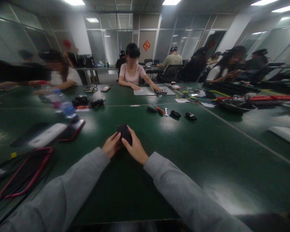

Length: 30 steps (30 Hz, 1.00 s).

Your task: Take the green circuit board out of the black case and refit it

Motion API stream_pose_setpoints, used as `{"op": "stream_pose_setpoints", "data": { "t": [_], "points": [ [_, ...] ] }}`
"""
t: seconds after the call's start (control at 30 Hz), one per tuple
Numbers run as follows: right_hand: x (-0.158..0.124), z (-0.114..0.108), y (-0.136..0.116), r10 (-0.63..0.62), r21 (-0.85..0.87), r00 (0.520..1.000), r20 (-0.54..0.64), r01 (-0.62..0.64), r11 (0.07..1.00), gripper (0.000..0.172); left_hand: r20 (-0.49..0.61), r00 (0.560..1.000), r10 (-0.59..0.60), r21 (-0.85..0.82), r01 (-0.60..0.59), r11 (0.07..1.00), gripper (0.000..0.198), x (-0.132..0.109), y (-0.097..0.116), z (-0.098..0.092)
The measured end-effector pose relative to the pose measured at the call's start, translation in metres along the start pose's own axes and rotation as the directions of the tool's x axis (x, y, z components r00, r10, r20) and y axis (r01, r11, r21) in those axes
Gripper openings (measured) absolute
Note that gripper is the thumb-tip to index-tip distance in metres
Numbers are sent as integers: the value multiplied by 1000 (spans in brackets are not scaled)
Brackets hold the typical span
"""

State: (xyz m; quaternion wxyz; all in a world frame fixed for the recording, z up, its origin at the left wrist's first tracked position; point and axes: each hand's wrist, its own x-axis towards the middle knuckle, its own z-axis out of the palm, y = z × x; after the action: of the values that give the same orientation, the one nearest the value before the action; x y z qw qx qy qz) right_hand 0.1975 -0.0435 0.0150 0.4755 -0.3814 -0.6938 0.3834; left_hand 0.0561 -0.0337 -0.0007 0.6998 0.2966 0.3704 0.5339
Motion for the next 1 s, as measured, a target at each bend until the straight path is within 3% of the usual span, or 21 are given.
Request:
{"op": "stream_pose_setpoints", "data": {
  "t": [0.23,0.5,0.83,1.0],
  "points": [
    [-4,4,-2,37,-67,997,-62,-41,997,66,14,999,-42,-28,42,999,46,2,1,-1],
    [-7,7,-9,-93,-263,996,-6,89,961,48,80,994,-72,-118,81,990,55,4,1,-1],
    [-7,5,-14,-129,-306,989,75,146,941,43,73,992,-106,-138,115,984,63,3,4,1],
    [-7,6,-13,-126,-295,991,37,131,946,43,63,990,-123,-138,131,982,65,4,5,2]
  ]
}}
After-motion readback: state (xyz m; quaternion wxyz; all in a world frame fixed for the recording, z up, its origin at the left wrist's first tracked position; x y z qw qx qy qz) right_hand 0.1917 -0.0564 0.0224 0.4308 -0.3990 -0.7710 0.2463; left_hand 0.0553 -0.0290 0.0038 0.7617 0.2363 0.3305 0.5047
